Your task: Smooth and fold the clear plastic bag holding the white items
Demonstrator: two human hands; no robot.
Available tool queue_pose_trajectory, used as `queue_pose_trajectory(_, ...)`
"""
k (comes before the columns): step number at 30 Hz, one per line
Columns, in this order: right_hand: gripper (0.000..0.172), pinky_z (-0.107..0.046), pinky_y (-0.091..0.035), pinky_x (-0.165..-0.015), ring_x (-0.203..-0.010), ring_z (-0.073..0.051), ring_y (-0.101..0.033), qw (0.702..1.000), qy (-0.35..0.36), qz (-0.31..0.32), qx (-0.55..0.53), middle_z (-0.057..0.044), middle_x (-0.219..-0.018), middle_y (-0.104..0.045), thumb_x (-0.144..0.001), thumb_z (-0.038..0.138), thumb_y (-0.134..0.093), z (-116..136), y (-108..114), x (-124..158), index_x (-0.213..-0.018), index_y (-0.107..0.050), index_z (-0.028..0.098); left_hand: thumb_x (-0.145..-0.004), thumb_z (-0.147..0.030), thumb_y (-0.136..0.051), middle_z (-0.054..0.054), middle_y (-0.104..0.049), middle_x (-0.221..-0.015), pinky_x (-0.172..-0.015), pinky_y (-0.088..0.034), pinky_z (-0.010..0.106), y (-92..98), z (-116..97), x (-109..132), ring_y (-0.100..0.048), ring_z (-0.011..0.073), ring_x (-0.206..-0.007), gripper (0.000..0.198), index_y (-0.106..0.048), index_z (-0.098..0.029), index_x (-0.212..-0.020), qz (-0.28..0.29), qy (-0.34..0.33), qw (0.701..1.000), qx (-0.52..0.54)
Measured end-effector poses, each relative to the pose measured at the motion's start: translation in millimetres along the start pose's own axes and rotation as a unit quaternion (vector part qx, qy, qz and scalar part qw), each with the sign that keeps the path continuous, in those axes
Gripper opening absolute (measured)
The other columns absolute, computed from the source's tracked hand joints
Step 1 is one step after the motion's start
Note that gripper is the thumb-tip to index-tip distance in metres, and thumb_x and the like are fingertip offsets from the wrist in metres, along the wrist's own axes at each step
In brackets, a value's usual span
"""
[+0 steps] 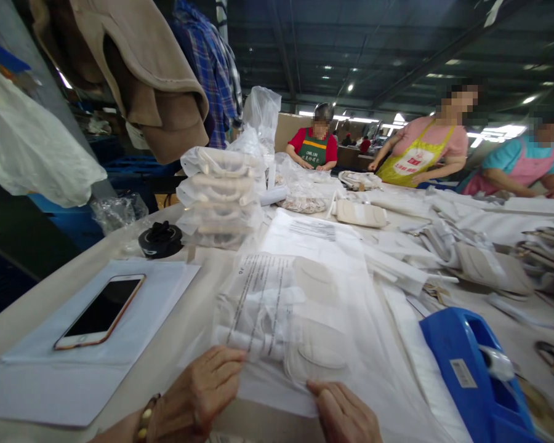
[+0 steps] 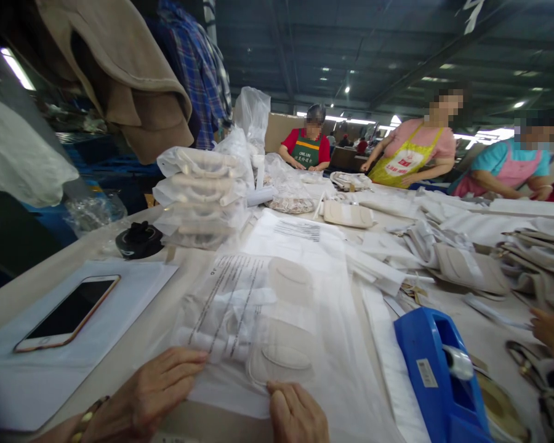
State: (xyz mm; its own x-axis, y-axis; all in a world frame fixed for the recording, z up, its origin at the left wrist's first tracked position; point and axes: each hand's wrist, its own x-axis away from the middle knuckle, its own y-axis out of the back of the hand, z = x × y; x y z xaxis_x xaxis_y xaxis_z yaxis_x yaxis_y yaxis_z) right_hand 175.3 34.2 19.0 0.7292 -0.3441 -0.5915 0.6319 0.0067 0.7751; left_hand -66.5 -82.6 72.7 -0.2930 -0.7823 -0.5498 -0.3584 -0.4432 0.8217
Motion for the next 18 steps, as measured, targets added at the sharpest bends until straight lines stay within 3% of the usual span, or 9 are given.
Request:
queue_pose_trajectory(5, 0.013, -0.02, -0.041, -0.055, -0.063, -0.011, -0.059, 0.979, -0.152, 0.116, -0.067, 0.003, -0.066, -0.061, -0.082, 0.01, -0.051, -8.3, 8.3, -20.2, -0.076, -0.055, 0.021, -0.088, -0.005, -0.035, 0.001, -0.057, -0.068, -0.058, -0.038, 0.026, -0.6, 1.5, -15.3, -0.049, 0.0148, -0.063, 0.031, -0.049, -0.017, -0.063, 0.069, 0.078, 0.994, -0.013)
queue_pose_trajectory(9, 0.016, -0.019, -0.034, -0.053, -0.058, -0.011, -0.055, 0.935, -0.279, 0.19, -0.11, 0.005, -0.06, -0.059, -0.076, 0.013, -0.06, -8.3, 15.7, -40.6, -0.063, -0.052, 0.019, -0.083, -0.002, -0.035, 0.004, -0.055, -0.069, -0.064, -0.035, 0.031, -11.4, -12.0, -27.6, -0.046, 0.0191, -0.068, 0.028, -0.053, -0.016, -0.068, 0.066, 0.047, 0.993, -0.089)
queue_pose_trajectory(13, 0.018, -0.019, -0.031, -0.054, -0.057, -0.009, -0.052, 0.92, -0.307, 0.194, -0.151, 0.006, -0.059, -0.058, -0.074, 0.008, -0.059, -6.4, 20.0, -47.3, -0.062, -0.051, 0.019, -0.09, -0.012, -0.039, 0.004, -0.058, -0.084, -0.075, -0.032, 0.035, -33.0, -22.7, -47.1, -0.047, 0.0212, -0.082, 0.017, -0.057, -0.015, -0.089, 0.066, -0.02, 0.992, -0.104)
queue_pose_trajectory(15, 0.019, -0.019, -0.03, -0.054, -0.057, -0.01, -0.051, 0.918, -0.311, 0.193, -0.152, 0.006, -0.059, -0.057, -0.073, 0.007, -0.059, -6.0, 20.3, -46.5, -0.061, -0.05, 0.019, -0.088, -0.014, -0.05, 0.001, -0.056, -0.079, -0.07, -0.03, 0.034, -42.8, -21.5, -57.5, -0.046, 0.0189, -0.076, 0.011, -0.055, -0.017, -0.078, 0.113, -0.006, 0.991, -0.065)
queue_pose_trajectory(18, 0.021, -0.019, -0.029, -0.053, -0.056, -0.01, -0.049, 0.916, -0.317, 0.201, -0.145, 0.006, -0.058, -0.055, -0.076, 0.011, -0.059, -6.5, 19.6, -44.3, -0.061, -0.046, 0.019, -0.084, -0.013, -0.059, -0.002, -0.056, -0.072, -0.066, -0.027, 0.033, -51.2, -16.0, -70.1, -0.045, 0.0167, -0.072, 0.017, -0.052, -0.016, -0.068, 0.164, 0.039, 0.986, -0.023)
